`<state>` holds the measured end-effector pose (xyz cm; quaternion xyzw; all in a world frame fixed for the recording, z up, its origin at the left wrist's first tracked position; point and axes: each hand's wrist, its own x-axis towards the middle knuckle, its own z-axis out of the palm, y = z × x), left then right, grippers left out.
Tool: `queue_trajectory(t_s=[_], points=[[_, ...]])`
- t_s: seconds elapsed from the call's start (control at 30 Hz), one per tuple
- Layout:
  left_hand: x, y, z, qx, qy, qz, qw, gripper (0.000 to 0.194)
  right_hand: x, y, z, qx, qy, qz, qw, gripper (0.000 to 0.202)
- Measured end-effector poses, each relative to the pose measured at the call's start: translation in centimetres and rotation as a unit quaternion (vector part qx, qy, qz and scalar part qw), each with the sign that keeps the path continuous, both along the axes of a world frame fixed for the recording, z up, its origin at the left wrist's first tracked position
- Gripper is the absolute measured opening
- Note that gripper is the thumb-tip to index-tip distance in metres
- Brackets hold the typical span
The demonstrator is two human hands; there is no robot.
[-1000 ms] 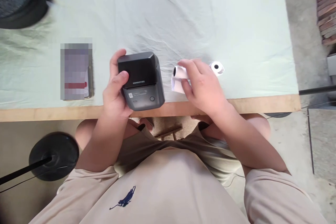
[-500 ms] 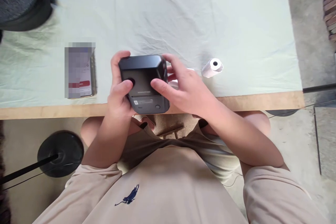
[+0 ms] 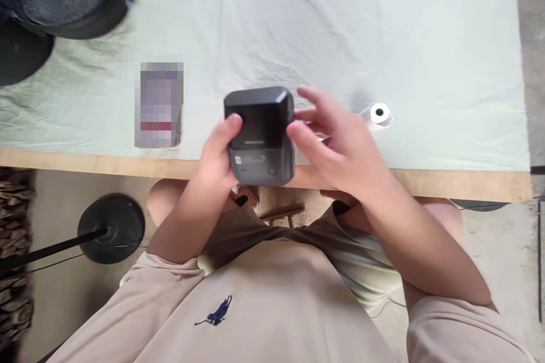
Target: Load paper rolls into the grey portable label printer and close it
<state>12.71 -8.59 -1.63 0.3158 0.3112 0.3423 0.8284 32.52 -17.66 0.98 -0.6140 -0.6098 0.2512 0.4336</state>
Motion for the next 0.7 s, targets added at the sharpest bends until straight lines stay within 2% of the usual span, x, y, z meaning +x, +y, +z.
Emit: queue_trajectory(t_s=[0.07, 0.13, 0.17, 0.27, 0.3, 0.37, 0.43, 0.53, 0.6, 0.7], points=[[-0.2, 0.6, 0.3, -0.028, -0.005, 0.02, 0.999, 0.042, 0.8, -0.3, 1.0, 0.045, -0.036, -0.068, 0.996, 0.029], [-0.5, 1.3, 0.8, -0.038, -0.023, 0.049, 0.998, 0.045, 1.6, -0.5, 1.2, 0.085, -0.101, -0.121, 0.984, 0.018], [-0.7, 1.7, 1.1, -0.043, -0.033, 0.048, 0.997, 0.049, 2.0, -0.6, 0.9, 0.095, -0.136, -0.123, 0.978, 0.018], [-1.1, 2.4, 1.5, -0.064, -0.043, 0.011, 0.997, 0.046, 2.6, -0.6, -0.9, 0.072, -0.217, -0.048, 0.972, 0.025], [-1.1, 2.6, 1.4, -0.074, -0.037, 0.021, 0.996, 0.042, 2.6, -0.5, -1.5, 0.059, -0.237, -0.027, 0.969, 0.026], [-0.9, 2.6, 0.8, -0.053, -0.012, 0.087, 0.995, 0.04, 2.5, -0.6, -2.4, 0.029, -0.266, -0.004, 0.964, 0.031], [-0.7, 2.3, 0.1, -0.045, -0.006, 0.106, 0.993, 0.036, 2.5, -0.7, -2.9, 0.002, -0.277, 0.002, 0.961, 0.036], [-0.4, 1.8, -0.7, -0.03, -0.034, 0.075, 0.996, 0.033, 2.7, -0.7, -3.2, -0.017, -0.277, -0.002, 0.961, 0.042], [-0.3, 1.5, -0.9, -0.022, -0.049, 0.06, 0.997, 0.04, 2.9, -0.6, -3.4, -0.016, -0.277, -0.006, 0.961, 0.044], [-0.2, 1.4, -0.8, -0.036, -0.036, 0.075, 0.996, 0.041, 3.2, -0.4, -3.7, -0.019, -0.28, -0.009, 0.96, 0.047]])
